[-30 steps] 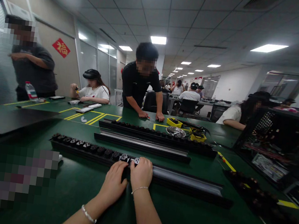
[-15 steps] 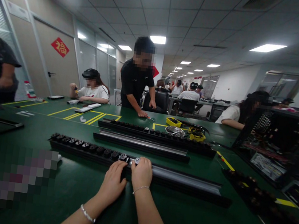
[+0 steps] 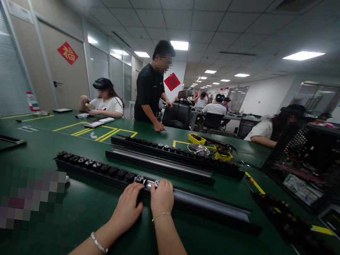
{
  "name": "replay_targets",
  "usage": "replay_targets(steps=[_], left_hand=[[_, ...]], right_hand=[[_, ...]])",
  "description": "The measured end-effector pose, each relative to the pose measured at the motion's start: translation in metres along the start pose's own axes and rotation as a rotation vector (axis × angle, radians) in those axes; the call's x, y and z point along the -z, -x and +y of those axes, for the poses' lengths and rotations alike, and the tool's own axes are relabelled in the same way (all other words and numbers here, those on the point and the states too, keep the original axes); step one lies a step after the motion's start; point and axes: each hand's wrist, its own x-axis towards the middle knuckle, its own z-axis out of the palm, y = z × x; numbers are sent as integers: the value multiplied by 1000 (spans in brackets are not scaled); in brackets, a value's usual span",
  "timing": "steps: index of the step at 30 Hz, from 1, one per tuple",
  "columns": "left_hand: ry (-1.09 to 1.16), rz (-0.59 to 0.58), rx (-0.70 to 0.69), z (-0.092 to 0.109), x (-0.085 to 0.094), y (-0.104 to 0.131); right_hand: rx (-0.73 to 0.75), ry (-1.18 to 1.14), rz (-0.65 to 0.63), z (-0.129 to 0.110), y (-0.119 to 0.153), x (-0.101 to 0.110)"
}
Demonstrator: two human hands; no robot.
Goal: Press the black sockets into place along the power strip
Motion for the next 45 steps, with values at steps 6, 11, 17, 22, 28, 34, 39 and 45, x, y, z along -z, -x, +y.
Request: replay_targets(steps=[6,11,17,22,28,34,39,45], left_hand=[[-1,-3,-8,-1,0,0],[-3,-16,-1,-1,1,0],[1,-21,-2,0,2,0],[-1,-9,-12,-2,1,0],[-9,-3,-16,-4,-1,0],[-3,1,-27,-6,-2,0],[-2,29,-37,-8,-3,0],[-3,31,-52,-10,-3,1]], right_hand=[[23,-5,-2,3,-1,-2],[31,-9,-21,5,-2,-1],[40,-2,-36,4,-2,1],[36,4,-14,4,-1,0],[43,-14,20,6,1,-2],[54,1,47,7,2,-3],[61,27,82,5,3,-4],[57,28,82,4,4,-4]])
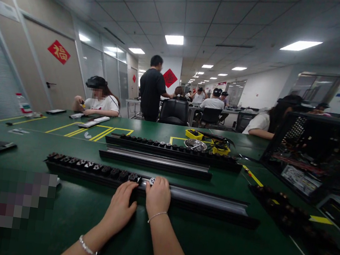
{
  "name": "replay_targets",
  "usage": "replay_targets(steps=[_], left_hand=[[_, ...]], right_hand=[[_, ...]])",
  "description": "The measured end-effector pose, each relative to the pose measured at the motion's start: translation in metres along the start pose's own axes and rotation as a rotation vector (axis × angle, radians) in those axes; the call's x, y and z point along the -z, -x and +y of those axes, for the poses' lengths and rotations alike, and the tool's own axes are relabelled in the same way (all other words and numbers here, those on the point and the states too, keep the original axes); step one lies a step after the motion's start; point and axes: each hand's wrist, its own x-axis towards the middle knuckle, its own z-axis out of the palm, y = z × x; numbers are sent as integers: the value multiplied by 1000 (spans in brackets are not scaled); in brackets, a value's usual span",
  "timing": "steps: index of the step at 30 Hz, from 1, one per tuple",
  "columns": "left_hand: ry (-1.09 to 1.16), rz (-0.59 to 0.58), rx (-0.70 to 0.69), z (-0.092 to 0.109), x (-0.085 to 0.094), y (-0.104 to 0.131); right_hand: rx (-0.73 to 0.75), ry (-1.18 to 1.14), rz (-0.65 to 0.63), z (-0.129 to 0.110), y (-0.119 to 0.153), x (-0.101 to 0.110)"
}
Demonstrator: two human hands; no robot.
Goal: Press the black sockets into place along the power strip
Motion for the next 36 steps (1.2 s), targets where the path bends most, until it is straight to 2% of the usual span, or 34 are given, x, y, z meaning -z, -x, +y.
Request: replay_targets(steps=[36], left_hand=[[25,-9,-8,1,2,-1]], right_hand=[[-36,59,5,7,0,1]])
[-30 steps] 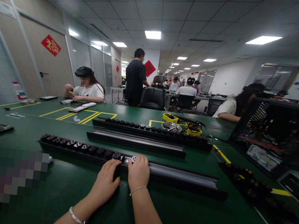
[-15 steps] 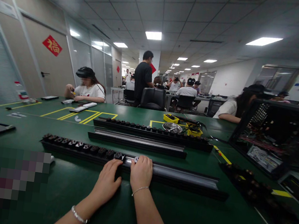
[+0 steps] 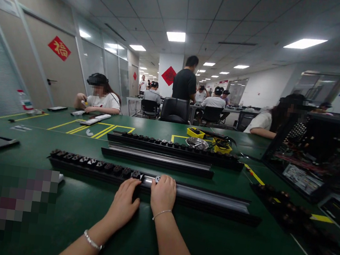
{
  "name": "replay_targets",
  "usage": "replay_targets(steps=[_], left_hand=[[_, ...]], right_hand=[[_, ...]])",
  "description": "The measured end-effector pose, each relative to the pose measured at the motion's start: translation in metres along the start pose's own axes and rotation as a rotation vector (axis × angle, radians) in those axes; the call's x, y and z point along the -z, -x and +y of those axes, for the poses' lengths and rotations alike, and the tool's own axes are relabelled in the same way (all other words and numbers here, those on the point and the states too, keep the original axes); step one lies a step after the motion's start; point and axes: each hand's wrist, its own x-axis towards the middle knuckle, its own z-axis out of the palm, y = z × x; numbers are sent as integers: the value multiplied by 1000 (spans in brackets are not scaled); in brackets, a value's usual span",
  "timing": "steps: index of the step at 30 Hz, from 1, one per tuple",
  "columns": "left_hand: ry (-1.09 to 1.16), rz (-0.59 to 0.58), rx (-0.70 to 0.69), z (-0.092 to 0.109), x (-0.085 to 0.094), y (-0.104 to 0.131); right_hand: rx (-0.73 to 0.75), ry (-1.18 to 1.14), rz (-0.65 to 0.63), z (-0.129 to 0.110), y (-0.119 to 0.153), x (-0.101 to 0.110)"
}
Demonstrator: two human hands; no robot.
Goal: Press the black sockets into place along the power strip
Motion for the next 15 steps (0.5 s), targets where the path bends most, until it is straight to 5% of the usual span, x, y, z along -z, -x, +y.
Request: replay_targets(steps=[15], left_hand=[[31,-6,6,3,3,0]], right_hand=[[-19,15,-4,3,1,2]])
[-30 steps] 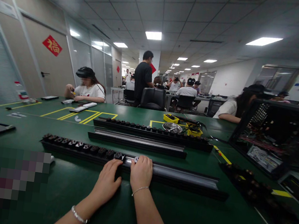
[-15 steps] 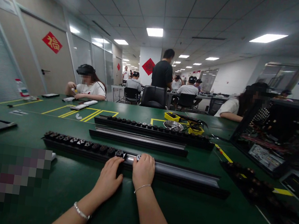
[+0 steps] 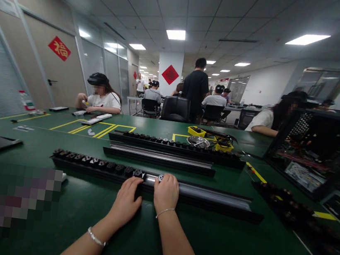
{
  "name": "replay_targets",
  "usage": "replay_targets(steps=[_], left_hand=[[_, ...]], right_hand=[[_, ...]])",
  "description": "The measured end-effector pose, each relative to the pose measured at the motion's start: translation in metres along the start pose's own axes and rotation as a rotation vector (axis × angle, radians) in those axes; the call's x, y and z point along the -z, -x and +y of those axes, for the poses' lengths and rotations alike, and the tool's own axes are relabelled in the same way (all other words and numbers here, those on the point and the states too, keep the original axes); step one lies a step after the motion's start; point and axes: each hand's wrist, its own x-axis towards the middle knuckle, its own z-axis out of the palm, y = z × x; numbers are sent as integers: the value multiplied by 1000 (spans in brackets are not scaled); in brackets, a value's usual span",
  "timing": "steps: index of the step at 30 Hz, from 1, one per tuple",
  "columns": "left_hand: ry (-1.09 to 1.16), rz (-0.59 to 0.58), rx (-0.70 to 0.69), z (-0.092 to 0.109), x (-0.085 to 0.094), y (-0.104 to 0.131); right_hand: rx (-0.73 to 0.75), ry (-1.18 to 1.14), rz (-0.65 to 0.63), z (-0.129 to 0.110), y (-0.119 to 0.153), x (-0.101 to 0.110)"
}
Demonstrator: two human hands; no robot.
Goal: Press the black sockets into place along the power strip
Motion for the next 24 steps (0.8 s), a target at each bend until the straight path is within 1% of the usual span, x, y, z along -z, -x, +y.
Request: replay_targets(steps=[9,24], left_hand=[[-9,-15,15,0,1,0],[-10,4,-25,0,0,0]], right_hand=[[-5,-5,0,4,0,2],[-21,5,-10,10,-3,10]])
